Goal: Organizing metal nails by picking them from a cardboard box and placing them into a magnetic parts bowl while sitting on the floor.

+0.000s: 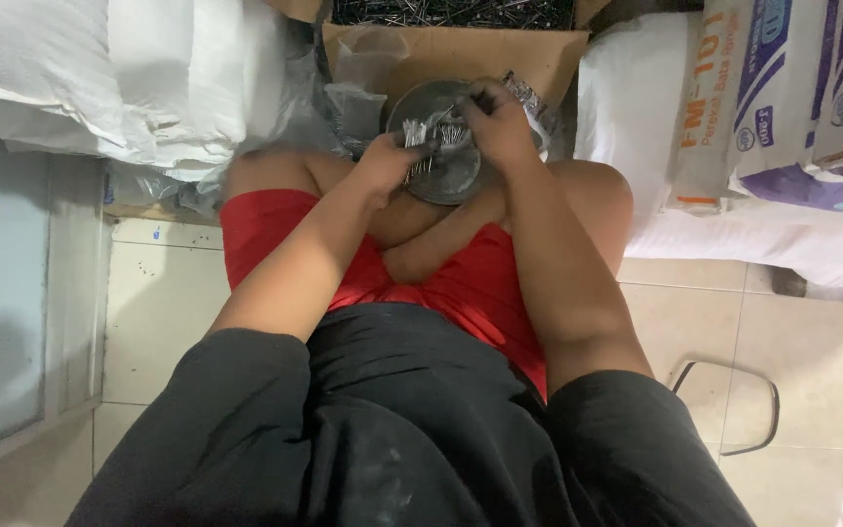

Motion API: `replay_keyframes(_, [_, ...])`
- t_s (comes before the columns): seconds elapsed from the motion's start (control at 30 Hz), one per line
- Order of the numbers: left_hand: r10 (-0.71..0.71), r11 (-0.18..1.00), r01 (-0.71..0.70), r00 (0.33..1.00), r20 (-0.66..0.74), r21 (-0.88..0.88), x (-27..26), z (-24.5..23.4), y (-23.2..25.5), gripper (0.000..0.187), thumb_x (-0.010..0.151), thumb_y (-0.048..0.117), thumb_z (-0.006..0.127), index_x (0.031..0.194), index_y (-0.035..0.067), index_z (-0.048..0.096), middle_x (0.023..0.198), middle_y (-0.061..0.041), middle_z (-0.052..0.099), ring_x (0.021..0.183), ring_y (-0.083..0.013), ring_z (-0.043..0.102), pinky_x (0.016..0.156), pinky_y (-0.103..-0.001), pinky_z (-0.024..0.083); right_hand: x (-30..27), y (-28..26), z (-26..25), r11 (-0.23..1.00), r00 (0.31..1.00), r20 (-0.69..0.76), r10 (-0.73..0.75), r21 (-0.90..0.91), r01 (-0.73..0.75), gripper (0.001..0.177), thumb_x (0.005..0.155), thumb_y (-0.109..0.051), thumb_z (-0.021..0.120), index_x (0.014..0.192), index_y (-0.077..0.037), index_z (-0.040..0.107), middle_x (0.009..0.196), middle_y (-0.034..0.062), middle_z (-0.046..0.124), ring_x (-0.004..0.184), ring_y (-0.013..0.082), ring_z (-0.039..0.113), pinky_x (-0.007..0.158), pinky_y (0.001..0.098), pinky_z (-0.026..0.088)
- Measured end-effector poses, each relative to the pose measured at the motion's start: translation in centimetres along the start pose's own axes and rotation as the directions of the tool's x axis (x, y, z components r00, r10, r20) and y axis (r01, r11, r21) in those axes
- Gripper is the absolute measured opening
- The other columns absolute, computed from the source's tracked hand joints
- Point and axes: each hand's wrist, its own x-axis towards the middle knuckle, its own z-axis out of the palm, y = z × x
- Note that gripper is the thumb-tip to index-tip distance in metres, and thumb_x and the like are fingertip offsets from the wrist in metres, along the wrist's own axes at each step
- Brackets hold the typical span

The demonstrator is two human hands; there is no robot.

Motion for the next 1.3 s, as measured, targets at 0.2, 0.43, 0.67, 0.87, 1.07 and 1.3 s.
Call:
replay_keyframes(0.2, [-0.116, 0.977, 0.098, 0.990, -0.086, -0.191, -1.2, -0.9, 3.0, 0.081, 0.092, 0.049, 0.065, 0.148, -0.006, 0.047, 0.114, -0.015, 0.065, 0.112, -0.0133, 0.055, 0.095, -0.026, 0.048, -3.5, -3.2, 0.1, 0.949, 0.953, 0.045, -0.300, -0.090, 0.303, 0.031, 0.086, -0.029, 0.085, 0.103, -0.004, 0.077, 0.095, 0.0218, 0.073, 0.098, 0.0417, 0.070, 0.087, 0.0509, 0.056])
replay_keyframes(0.43, [-0.139, 0.922, 0.108, 0.988, -0.059, -0.371, 1.3, -1.7, 1.2, 0.054, 0.092, 0.033, 0.073, 0.132, 0.000, 0.058, 0.082, -0.005, 0.054, 0.065, -0.0044, 0.047, 0.054, -0.018, 0.038, -4.3, -4.1, 0.0, 0.709, 0.774, 0.218, -0.594, -0.312, 0.632, 0.020, 0.093, -0.026, 0.077, 0.106, -0.011, 0.076, 0.102, 0.0197, 0.069, 0.096, 0.0450, 0.069, 0.081, 0.0530, 0.056])
replay_keyframes(0.67, [-0.229, 0.895, 0.179, 0.970, -0.077, -0.408, -0.3, -2.5, 3.6, 0.056, 0.094, 0.035, 0.069, 0.132, -0.003, 0.053, 0.076, -0.004, 0.047, 0.056, -0.0042, 0.040, 0.046, -0.016, 0.030, -4.0, -2.8, 1.2, 0.696, 0.793, 0.236, -0.561, -0.385, 0.606, 0.021, 0.091, -0.027, 0.078, 0.109, -0.016, 0.074, 0.108, 0.0200, 0.067, 0.092, 0.0476, 0.070, 0.075, 0.0556, 0.057])
replay_keyframes(0.87, [0.015, 0.981, -0.021, 0.999, -0.036, -0.194, 4.0, -2.2, -3.0, 0.062, 0.092, 0.031, 0.075, 0.143, 0.003, 0.054, 0.119, -0.010, 0.067, 0.106, -0.0238, 0.064, 0.092, -0.044, 0.053, -3.8, -3.6, 1.5, 0.763, 0.827, 0.272, -0.491, -0.325, 0.559, 0.019, 0.093, -0.027, 0.079, 0.110, -0.018, 0.076, 0.107, 0.0190, 0.068, 0.092, 0.0434, 0.071, 0.079, 0.0511, 0.057])
replay_keyframes(1.07, [0.020, 0.987, -0.024, 1.000, -0.024, -0.157, 4.1, -1.6, -3.7, 0.073, 0.096, 0.042, 0.077, 0.149, 0.001, 0.049, 0.143, -0.016, 0.059, 0.131, -0.0298, 0.055, 0.111, -0.050, 0.041, -3.3, -1.9, 2.2, 0.923, 0.957, 0.183, -0.224, -0.274, 0.269, 0.052, 0.086, -0.032, 0.083, 0.125, 0.000, 0.067, 0.111, 0.0290, 0.068, 0.106, 0.0488, 0.067, 0.090, 0.0580, 0.055])
replay_keyframes(1.3, [0.039, 0.960, -0.044, 0.999, -0.024, -0.278, 2.2, -1.1, -1.1, 0.049, 0.092, 0.029, 0.078, 0.128, 0.000, 0.063, 0.108, -0.010, 0.062, 0.096, -0.0218, 0.059, 0.081, -0.040, 0.052, -0.5, 2.8, 0.5, 0.559, 0.915, 0.314, 0.252, 0.725, -0.403, 0.021, 0.096, -0.016, 0.056, 0.110, -0.006, 0.068, 0.108, 0.0108, 0.069, 0.087, 0.0201, 0.063, 0.070, 0.0290, 0.048])
